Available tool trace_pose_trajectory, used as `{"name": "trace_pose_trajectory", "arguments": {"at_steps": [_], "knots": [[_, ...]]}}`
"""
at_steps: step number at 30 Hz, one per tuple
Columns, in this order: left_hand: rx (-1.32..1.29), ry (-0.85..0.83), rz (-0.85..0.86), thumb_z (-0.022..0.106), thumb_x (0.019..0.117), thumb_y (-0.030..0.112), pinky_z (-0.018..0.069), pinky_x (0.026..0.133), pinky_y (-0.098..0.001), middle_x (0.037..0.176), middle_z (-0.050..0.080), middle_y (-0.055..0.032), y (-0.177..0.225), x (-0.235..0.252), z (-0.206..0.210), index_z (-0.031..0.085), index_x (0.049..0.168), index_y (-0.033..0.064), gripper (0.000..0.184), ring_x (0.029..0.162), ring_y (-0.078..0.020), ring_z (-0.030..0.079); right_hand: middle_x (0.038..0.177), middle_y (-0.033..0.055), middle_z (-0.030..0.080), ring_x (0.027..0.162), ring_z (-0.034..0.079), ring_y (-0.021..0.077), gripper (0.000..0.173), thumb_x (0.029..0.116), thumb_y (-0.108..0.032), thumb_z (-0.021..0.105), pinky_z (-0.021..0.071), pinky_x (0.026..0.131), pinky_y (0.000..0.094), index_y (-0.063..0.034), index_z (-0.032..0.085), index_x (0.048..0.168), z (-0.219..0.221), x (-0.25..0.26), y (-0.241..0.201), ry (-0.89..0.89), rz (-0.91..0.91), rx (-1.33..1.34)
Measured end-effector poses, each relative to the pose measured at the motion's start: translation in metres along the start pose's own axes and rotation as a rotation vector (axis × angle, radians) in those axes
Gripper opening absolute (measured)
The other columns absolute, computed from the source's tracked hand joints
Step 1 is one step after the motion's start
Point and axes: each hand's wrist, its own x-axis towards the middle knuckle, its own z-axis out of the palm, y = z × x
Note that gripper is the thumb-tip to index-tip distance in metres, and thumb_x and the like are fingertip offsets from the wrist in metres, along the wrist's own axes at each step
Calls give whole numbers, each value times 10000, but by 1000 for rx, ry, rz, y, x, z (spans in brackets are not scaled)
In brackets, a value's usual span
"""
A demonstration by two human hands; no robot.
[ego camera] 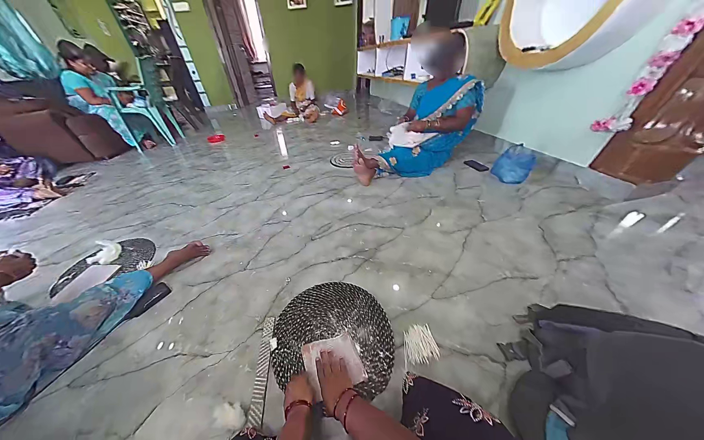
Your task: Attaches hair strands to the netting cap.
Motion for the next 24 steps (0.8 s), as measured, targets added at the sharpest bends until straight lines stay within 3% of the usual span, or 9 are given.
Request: {"name": "trace_pose_trajectory", "arguments": {"at_steps": [4, 7, 11, 14, 15, 16, 18, 20, 24], "knots": [[-70, -24, -36, 556, 1045, 140, 456, 1138, -555, 1472, 571, -235, 2, -1, -3, 587, 1419, 11, 398, 1392, -395, 537, 1715, 232, 123, 1587, 140, 415, 821, 994, -225, 656, 201, 1241, 635, 16, 195, 1629, 0, 13, 15, -90, -69, -106], [-71, -64, -38, 560, 1042, 141, 447, 1145, -563, 1498, 550, -231, 2, -1, -4, 579, 1432, 12, 411, 1407, -397, 521, 1706, 253, 140, 1577, 170, 428, 760, 1005, -139, 607, 221, 1244, 601, 50, 198, 1617, 3, 9, 6, -103, -9, -99], [-21, -88, -36, 541, 1043, 100, 453, 1142, -558, 1504, 542, -231, 3, -10, -3, 554, 1450, 0, 420, 1406, -392, 523, 1612, 314, 329, 1498, 348, 448, 517, 1055, -60, 447, 341, 1198, 542, 129, 351, 1526, 16, -4, -15, -71, 173, -55], [-53, -116, -17, 529, 1045, 84, 463, 1130, -560, 1491, 557, -226, 2, -19, -8, 590, 1406, -11, 379, 1395, -388, 535, 1503, 336, 464, 1434, 428, 465, 450, 1029, -107, 527, 373, 1151, 577, 146, 503, 1401, 8, -15, -23, -60, 150, -166], [-97, -117, -21, 521, 1048, 85, 461, 1130, -565, 1495, 553, -225, 0, -20, -9, 592, 1404, -14, 377, 1397, -391, 532, 1556, 343, 398, 1481, 355, 477, 559, 1004, -134, 590, 317, 1184, 606, 141, 435, 1465, 2, -16, -23, -51, 120, -180], [-136, -112, -20, 517, 1051, 86, 453, 1134, -571, 1504, 546, -226, -1, -20, -11, 586, 1411, -17, 381, 1402, -394, 526, 1644, 338, 239, 1546, 221, 478, 783, 970, -204, 670, 242, 1216, 634, 112, 276, 1568, -3, -13, -19, -67, 98, -195], [-148, -101, 1, 546, 1025, 60, 450, 1133, -579, 1505, 536, -238, -2, -17, -13, 572, 1423, -20, 407, 1403, -405, 517, 1703, 287, 67, 1584, 104, 446, 1046, 900, -307, 773, 200, 1233, 642, 45, 112, 1630, -7, -1, -6, -111, 45, -242], [-148, -97, -1, 544, 1021, 40, 452, 1131, -581, 1499, 536, -246, 0, -13, -14, 567, 1426, -22, 411, 1398, -414, 519, 1711, 267, 64, 1589, 94, 435, 1036, 899, -263, 774, 202, 1232, 655, 28, 106, 1636, -7, 7, 7, -140, -11, -244], [-145, -113, -36, 563, 1008, 41, 465, 1119, -585, 1502, 536, -239, 3, -5, -13, 573, 1420, -15, 415, 1394, -417, 523, 1707, 274, 72, 1591, 89, 429, 884, 970, -169, 661, 202, 1254, 585, 48, 113, 1628, 0, 15, 12, -145, -14, -251]]}}
